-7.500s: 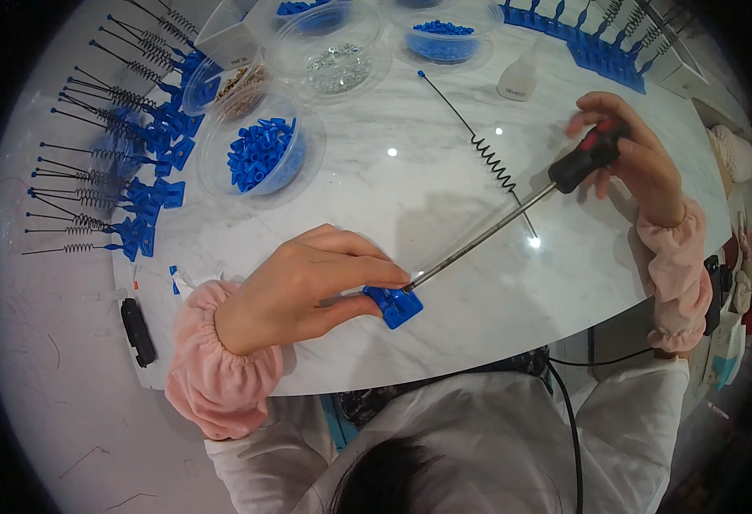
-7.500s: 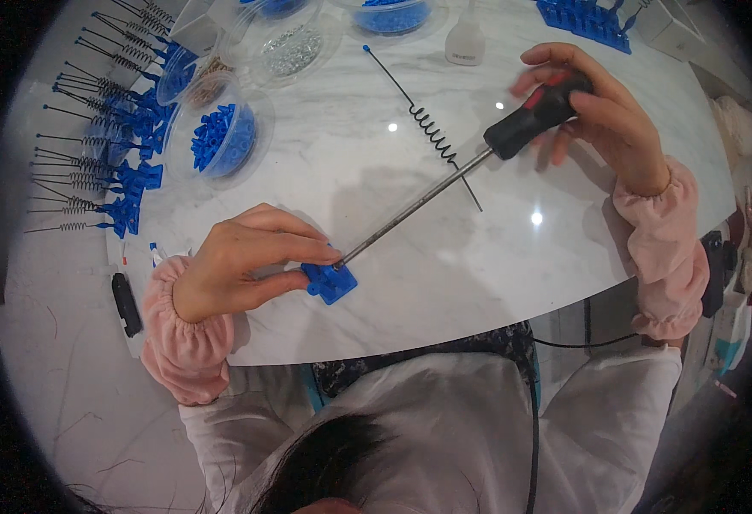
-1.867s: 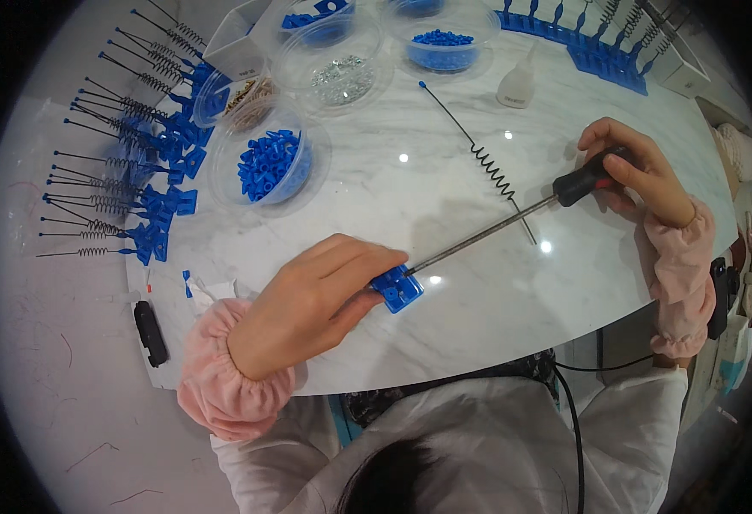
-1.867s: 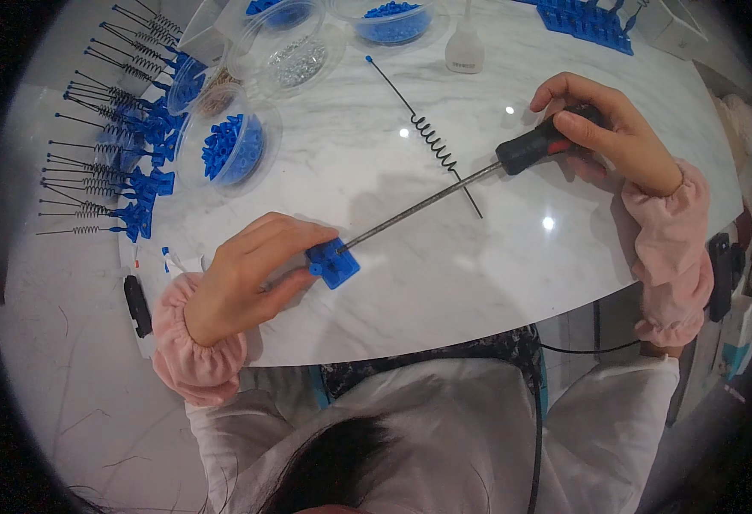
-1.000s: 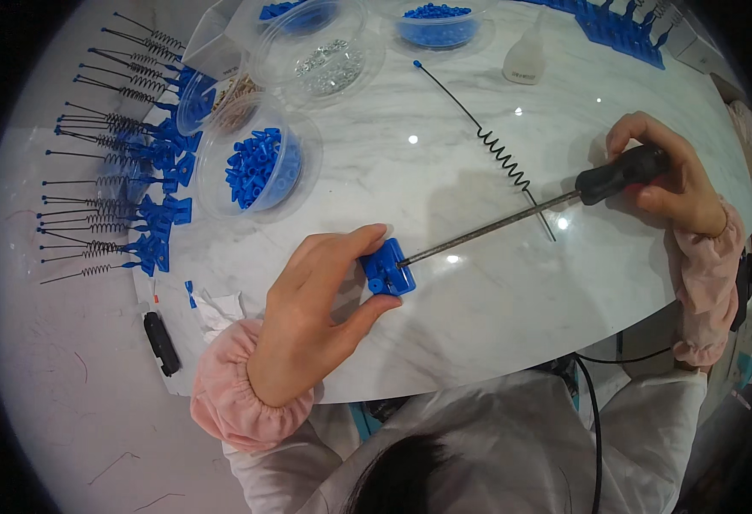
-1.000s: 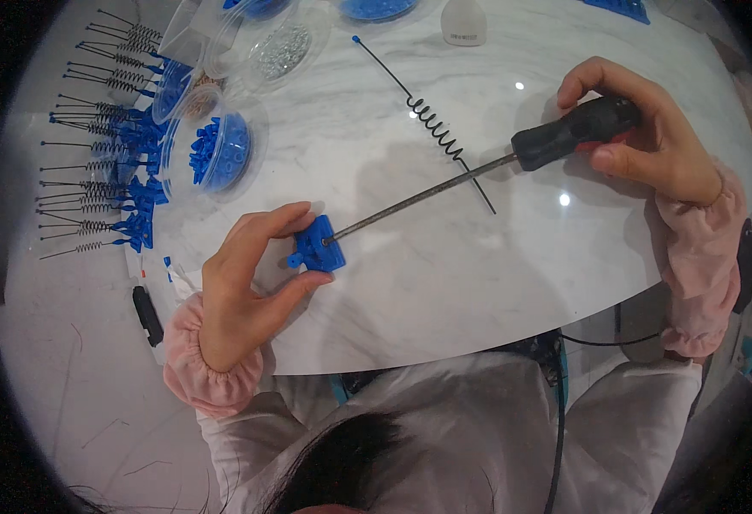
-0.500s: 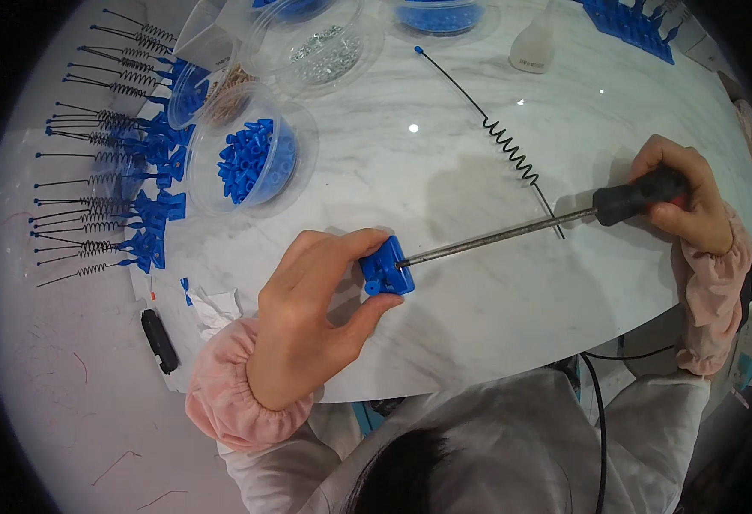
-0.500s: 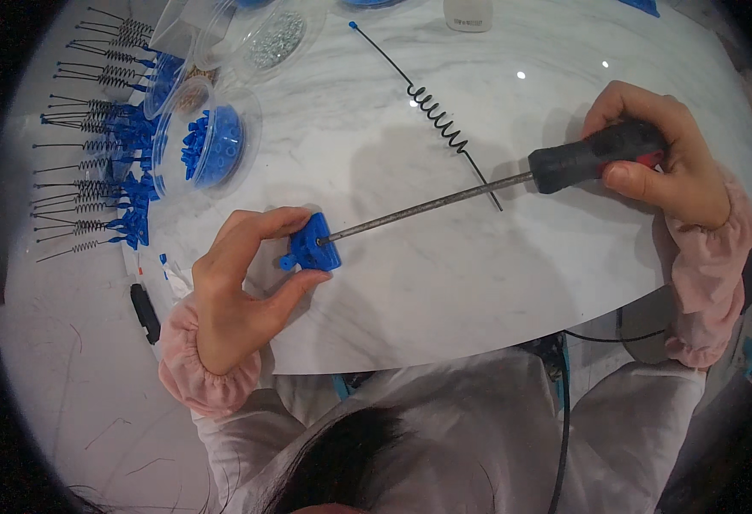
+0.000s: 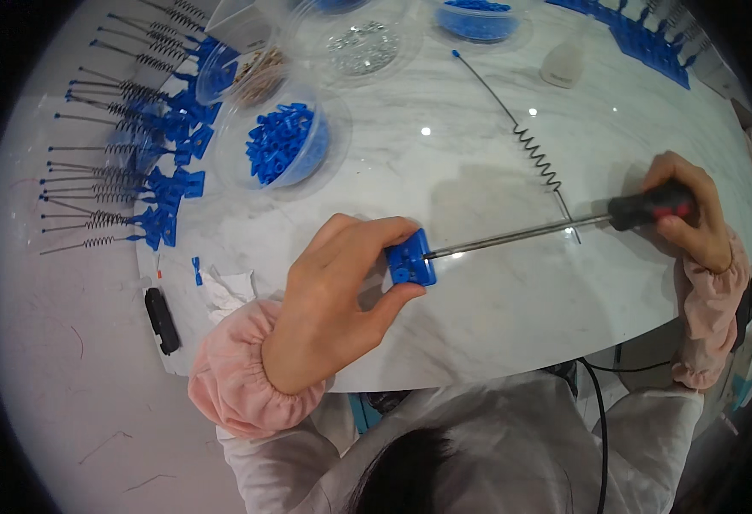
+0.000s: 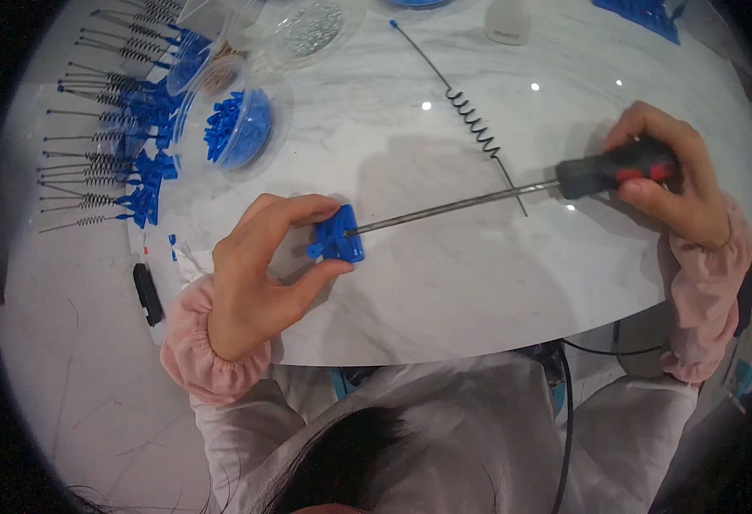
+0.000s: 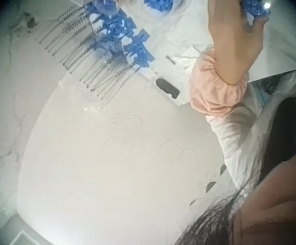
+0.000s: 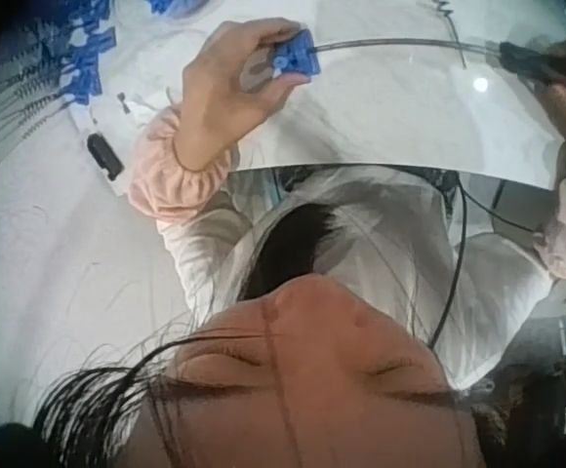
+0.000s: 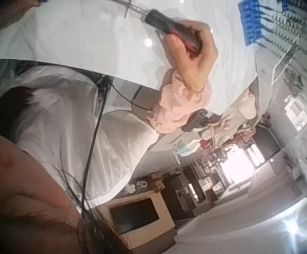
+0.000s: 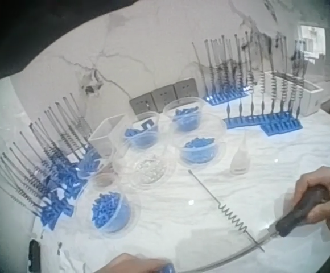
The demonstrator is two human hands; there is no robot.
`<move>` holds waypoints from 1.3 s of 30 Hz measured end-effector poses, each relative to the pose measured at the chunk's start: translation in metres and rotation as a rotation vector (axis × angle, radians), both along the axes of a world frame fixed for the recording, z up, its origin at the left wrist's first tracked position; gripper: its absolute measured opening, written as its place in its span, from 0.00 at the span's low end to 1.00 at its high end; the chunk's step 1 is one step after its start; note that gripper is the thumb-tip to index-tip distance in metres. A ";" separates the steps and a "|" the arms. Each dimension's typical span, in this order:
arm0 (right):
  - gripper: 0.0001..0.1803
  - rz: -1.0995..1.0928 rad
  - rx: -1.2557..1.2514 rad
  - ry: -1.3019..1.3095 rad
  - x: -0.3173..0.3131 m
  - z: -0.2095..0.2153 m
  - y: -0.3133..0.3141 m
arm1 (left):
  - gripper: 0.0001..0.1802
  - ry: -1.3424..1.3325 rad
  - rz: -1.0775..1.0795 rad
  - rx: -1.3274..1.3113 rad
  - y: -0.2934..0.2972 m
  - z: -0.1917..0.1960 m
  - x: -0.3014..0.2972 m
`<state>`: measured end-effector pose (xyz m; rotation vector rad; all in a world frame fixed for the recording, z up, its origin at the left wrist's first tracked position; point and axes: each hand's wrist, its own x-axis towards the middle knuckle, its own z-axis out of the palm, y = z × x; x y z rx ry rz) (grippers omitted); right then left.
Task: The person assembles small blue plastic housings by inserting metal springs and screws, then securing them with a screwdriver and glue.
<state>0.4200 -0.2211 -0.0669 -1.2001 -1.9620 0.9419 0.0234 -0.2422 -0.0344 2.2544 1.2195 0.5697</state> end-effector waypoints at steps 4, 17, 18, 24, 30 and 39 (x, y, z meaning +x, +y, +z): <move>0.27 -0.088 -0.428 0.047 0.001 0.019 -0.010 | 0.28 -0.010 0.000 -0.023 0.001 -0.002 0.001; 0.27 -0.047 -0.180 -0.027 0.001 0.011 -0.001 | 0.28 -0.043 0.025 -0.078 -0.001 0.001 0.000; 0.26 -0.041 -0.285 -0.002 0.001 0.013 -0.001 | 0.28 -0.025 0.025 -0.064 -0.001 0.001 0.000; 0.25 -0.069 -0.642 0.062 -0.008 0.032 0.000 | 0.28 -0.018 0.032 -0.050 -0.001 0.000 0.001; 0.25 -0.025 -0.135 0.008 -0.008 0.005 0.001 | 0.29 -0.025 0.024 -0.041 0.000 0.000 0.001; 0.21 -0.008 -0.419 0.091 -0.004 0.023 -0.002 | 0.30 -0.035 0.007 -0.011 0.000 -0.003 0.002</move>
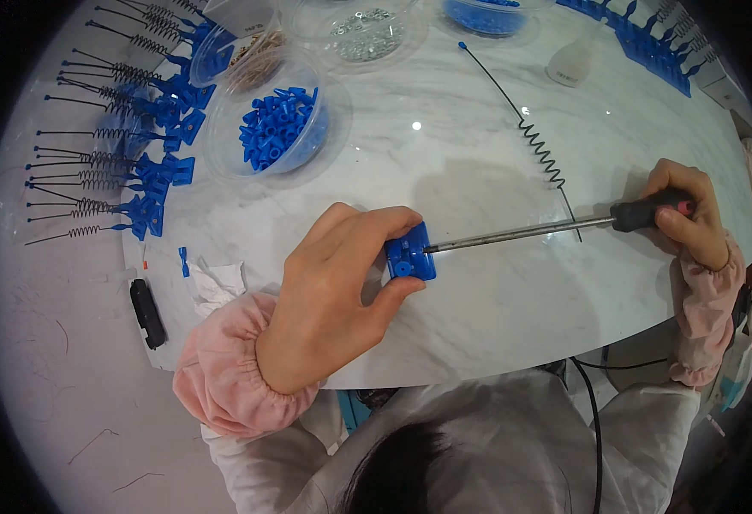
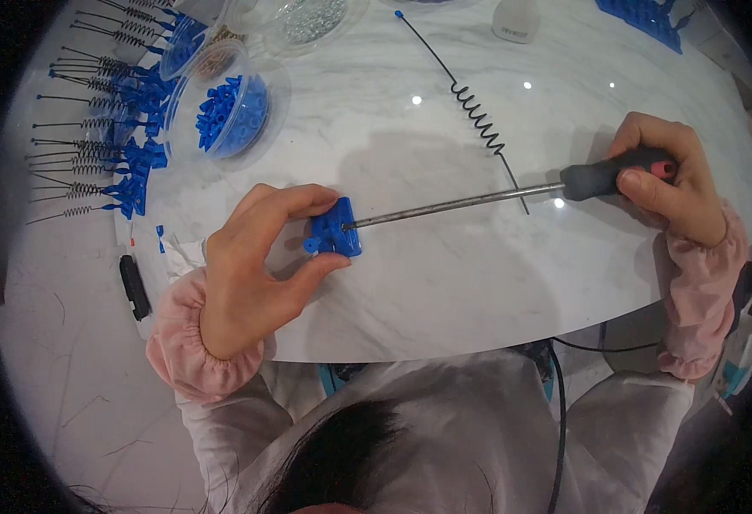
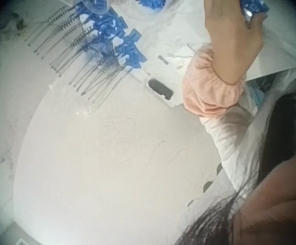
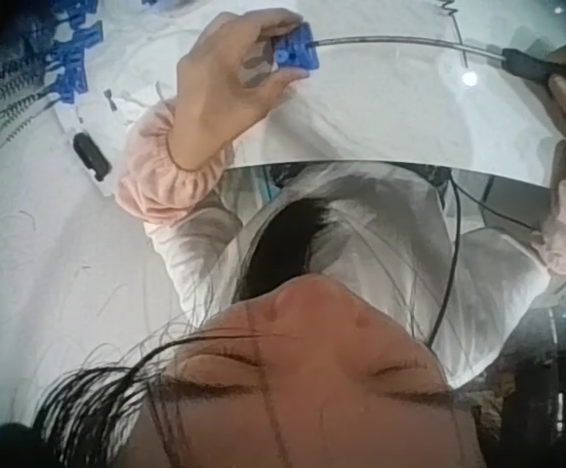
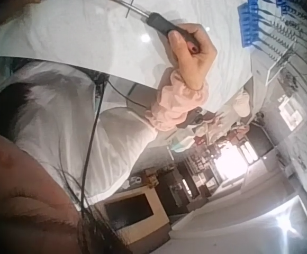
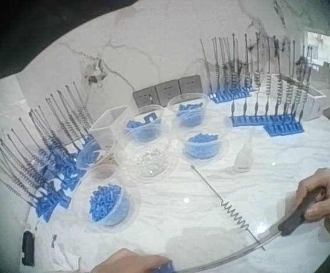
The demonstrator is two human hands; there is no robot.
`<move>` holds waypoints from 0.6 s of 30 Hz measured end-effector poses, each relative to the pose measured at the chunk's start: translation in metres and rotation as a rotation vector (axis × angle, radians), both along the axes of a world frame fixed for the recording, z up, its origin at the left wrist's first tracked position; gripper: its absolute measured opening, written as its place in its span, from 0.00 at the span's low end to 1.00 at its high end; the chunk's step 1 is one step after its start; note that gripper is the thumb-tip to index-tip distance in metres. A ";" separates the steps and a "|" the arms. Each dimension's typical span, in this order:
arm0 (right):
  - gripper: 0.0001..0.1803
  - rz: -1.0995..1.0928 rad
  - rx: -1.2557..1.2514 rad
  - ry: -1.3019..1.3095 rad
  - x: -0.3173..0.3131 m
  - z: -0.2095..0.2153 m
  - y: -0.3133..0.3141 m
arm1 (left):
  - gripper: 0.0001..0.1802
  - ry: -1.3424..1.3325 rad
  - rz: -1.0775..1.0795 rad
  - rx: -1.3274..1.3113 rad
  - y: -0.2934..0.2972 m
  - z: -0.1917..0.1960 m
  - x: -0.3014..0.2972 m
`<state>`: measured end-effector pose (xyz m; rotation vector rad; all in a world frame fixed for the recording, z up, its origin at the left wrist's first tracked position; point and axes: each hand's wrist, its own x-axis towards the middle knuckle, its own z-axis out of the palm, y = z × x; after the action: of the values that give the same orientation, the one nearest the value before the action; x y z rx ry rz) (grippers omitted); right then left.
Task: The person assembles small blue plastic housings by inserting metal springs and screws, then securing them with a screwdriver and glue.
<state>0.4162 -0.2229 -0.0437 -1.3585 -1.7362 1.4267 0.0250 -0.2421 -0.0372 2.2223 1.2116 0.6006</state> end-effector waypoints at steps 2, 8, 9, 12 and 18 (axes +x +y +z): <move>0.20 -0.026 -0.113 0.091 -0.003 -0.001 -0.001 | 0.30 -0.004 -0.001 0.000 -0.001 0.001 0.000; 0.18 -0.022 -0.165 0.065 -0.004 0.002 -0.001 | 0.30 -0.002 -0.001 -0.003 -0.001 0.000 0.001; 0.18 -0.052 -0.220 0.089 -0.005 0.003 -0.001 | 0.31 0.003 -0.002 0.005 -0.001 0.001 0.001; 0.18 -0.075 -0.283 0.120 -0.007 0.001 0.000 | 0.31 0.013 0.010 0.010 -0.003 0.002 0.002; 0.17 0.034 0.062 0.085 -0.011 -0.007 -0.004 | 0.30 0.024 -0.005 0.005 -0.001 0.004 0.003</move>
<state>0.4054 -0.2267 -0.0505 -1.2242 -1.7420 1.4157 0.0278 -0.2435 -0.0335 2.2423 1.2179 0.5776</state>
